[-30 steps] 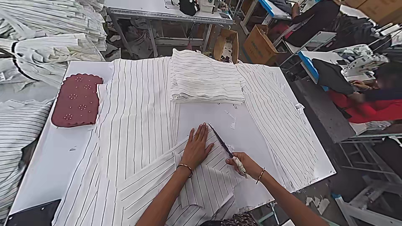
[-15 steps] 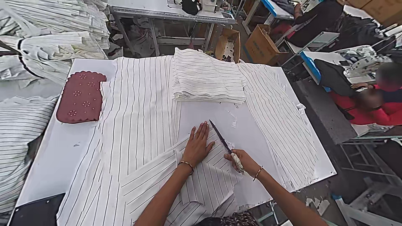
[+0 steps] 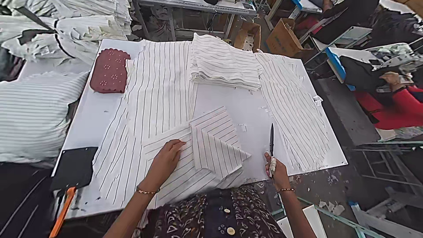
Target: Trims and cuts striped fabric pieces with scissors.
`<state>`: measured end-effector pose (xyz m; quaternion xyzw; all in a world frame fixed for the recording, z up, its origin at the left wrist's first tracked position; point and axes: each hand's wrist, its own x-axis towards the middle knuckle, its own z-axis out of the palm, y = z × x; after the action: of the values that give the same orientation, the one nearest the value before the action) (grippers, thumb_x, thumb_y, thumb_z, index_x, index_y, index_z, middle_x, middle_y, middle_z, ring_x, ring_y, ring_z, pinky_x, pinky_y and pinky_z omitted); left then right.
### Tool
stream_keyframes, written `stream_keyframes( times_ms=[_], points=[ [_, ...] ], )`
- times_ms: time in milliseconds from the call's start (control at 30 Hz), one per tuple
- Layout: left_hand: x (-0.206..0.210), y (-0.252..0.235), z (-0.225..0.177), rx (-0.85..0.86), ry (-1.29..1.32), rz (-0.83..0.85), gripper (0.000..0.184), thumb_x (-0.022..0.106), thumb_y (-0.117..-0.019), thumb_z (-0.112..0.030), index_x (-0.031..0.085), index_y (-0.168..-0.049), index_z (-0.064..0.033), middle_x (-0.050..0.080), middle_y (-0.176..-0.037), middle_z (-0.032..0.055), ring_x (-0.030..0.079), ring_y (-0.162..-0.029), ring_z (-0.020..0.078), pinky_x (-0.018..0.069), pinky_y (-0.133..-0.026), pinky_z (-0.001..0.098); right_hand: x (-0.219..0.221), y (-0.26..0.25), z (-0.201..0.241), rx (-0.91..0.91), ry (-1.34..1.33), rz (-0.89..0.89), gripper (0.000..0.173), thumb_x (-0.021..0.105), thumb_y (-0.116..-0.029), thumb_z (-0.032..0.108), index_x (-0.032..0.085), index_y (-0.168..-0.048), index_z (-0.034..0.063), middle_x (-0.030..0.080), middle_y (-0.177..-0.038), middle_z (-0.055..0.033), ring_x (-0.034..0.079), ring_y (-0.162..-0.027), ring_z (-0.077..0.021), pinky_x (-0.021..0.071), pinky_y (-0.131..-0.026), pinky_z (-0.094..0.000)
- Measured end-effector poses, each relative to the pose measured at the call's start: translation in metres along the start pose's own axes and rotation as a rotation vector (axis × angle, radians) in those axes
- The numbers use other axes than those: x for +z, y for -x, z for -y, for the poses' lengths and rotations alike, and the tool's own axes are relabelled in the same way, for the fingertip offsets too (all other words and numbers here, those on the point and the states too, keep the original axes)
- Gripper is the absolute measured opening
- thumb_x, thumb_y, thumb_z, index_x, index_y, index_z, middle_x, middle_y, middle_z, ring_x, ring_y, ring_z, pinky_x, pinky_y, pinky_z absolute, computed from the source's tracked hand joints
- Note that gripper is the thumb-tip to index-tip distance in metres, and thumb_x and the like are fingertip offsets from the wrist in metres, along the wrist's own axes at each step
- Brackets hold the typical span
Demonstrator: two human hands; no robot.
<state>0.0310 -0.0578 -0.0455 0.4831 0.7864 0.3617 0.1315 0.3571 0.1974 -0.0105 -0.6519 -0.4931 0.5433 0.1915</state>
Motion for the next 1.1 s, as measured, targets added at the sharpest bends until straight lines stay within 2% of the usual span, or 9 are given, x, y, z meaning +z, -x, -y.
stream_keyframes(
  times_ms=[167, 367, 467, 533, 600, 667, 833, 967, 1100],
  points=[
    [0.011, -0.013, -0.010, 0.395, -0.139, 0.308, 0.026, 0.057, -0.1001, -0.007, 0.076, -0.117, -0.0107, 0.068, -0.127, 0.0176, 0.064, -0.120, 0.0403, 0.0468, -0.100, 0.0612, -0.009, 0.030, -0.018, -0.016, 0.020, 0.017, 0.028, 0.059, -0.1051, 0.023, 0.061, -0.086, 0.0026, 0.058, -0.054, 0.0019, 0.053, -0.041, -0.0043, 0.0458, -0.041, -0.0191],
    [0.008, -0.053, -0.029, 0.329, -0.190, 0.671, 0.023, 0.056, -0.1032, -0.014, 0.076, -0.111, -0.0038, 0.068, -0.119, 0.0200, 0.061, -0.117, 0.0389, 0.0444, -0.097, 0.0555, -0.023, 0.057, -0.035, -0.080, 0.148, 0.032, 0.029, 0.062, -0.1038, 0.024, 0.061, -0.084, 0.0024, 0.060, -0.055, 0.0017, 0.056, -0.043, -0.0047, 0.0481, -0.043, -0.0210],
    [0.011, -0.062, -0.030, 0.188, -0.057, 0.611, 0.021, 0.060, -0.1020, -0.016, 0.077, -0.109, -0.0045, 0.068, -0.105, 0.0176, 0.064, -0.102, 0.0345, 0.0484, -0.090, 0.0530, -0.027, 0.062, -0.053, -0.077, 0.080, 0.039, 0.028, 0.060, -0.1046, 0.021, 0.061, -0.084, 0.0015, 0.060, -0.055, 0.0015, 0.055, -0.042, -0.0047, 0.0477, -0.042, -0.0204],
    [0.019, -0.063, -0.035, 0.103, 0.106, 0.373, 0.018, 0.061, -0.1004, -0.010, 0.073, -0.108, 0.0009, 0.068, -0.095, 0.0173, 0.066, -0.087, 0.0313, 0.0533, -0.082, 0.0504, -0.028, 0.068, -0.066, -0.060, 0.050, 0.044, 0.028, 0.059, -0.1049, 0.020, 0.062, -0.085, 0.0016, 0.060, -0.054, 0.0017, 0.055, -0.042, -0.0045, 0.0477, -0.042, -0.0199],
    [0.024, -0.063, -0.042, 0.070, 0.204, 0.174, 0.027, 0.059, -0.1009, -0.005, 0.065, -0.126, 0.0022, 0.070, -0.112, 0.0194, 0.069, -0.099, 0.0313, 0.0557, -0.088, 0.0481, -0.026, 0.074, -0.071, -0.045, 0.057, 0.050, 0.029, 0.059, -0.1050, 0.022, 0.062, -0.086, 0.0013, 0.059, -0.055, 0.0014, 0.055, -0.043, -0.0051, 0.0478, -0.043, -0.0207],
    [0.017, -0.057, -0.045, 0.077, 0.194, 0.224, 0.035, 0.060, -0.1007, -0.007, 0.060, -0.135, 0.0016, 0.065, -0.131, 0.0201, 0.063, -0.121, 0.0338, 0.0495, -0.103, 0.0515, -0.027, 0.076, -0.071, -0.065, 0.087, 0.056, 0.030, 0.059, -0.1050, 0.024, 0.062, -0.085, 0.0016, 0.059, -0.054, 0.0015, 0.055, -0.042, -0.0050, 0.0476, -0.042, -0.0209],
    [0.001, -0.010, -0.019, 0.353, -0.050, 0.651, 0.029, 0.057, -0.0976, -0.003, 0.072, -0.122, -0.0015, 0.064, -0.138, 0.0176, 0.055, -0.134, 0.0378, 0.0369, -0.116, 0.0541, -0.030, 0.082, -0.067, -0.095, 0.104, 0.089, 0.028, 0.061, -0.1042, 0.022, 0.060, -0.085, 0.0020, 0.059, -0.053, 0.0017, 0.054, -0.041, -0.0051, 0.0473, -0.042, -0.0211],
    [0.017, -0.009, -0.004, 0.651, -0.141, 0.498, 0.031, 0.054, -0.0976, 0.004, 0.074, -0.119, -0.0046, 0.068, -0.130, 0.0160, 0.062, -0.126, 0.0365, 0.0444, -0.111, 0.0509, -0.022, 0.081, -0.053, -0.112, 0.116, 0.141, 0.024, 0.062, -0.1033, 0.021, 0.060, -0.087, 0.0033, 0.059, -0.056, 0.0021, 0.056, -0.044, -0.0056, 0.0494, -0.044, -0.0217],
    [0.038, -0.028, 0.006, 0.753, -0.099, 0.324, 0.022, 0.057, -0.0972, -0.007, 0.076, -0.108, -0.0043, 0.073, -0.118, 0.0144, 0.068, -0.116, 0.0347, 0.0501, -0.105, 0.0499, -0.014, 0.078, -0.030, -0.170, 0.195, 0.251, 0.021, 0.065, -0.1016, 0.020, 0.059, -0.089, 0.0044, 0.059, -0.056, 0.0028, 0.056, -0.044, -0.0051, 0.0493, -0.045, -0.0219]
  ],
)
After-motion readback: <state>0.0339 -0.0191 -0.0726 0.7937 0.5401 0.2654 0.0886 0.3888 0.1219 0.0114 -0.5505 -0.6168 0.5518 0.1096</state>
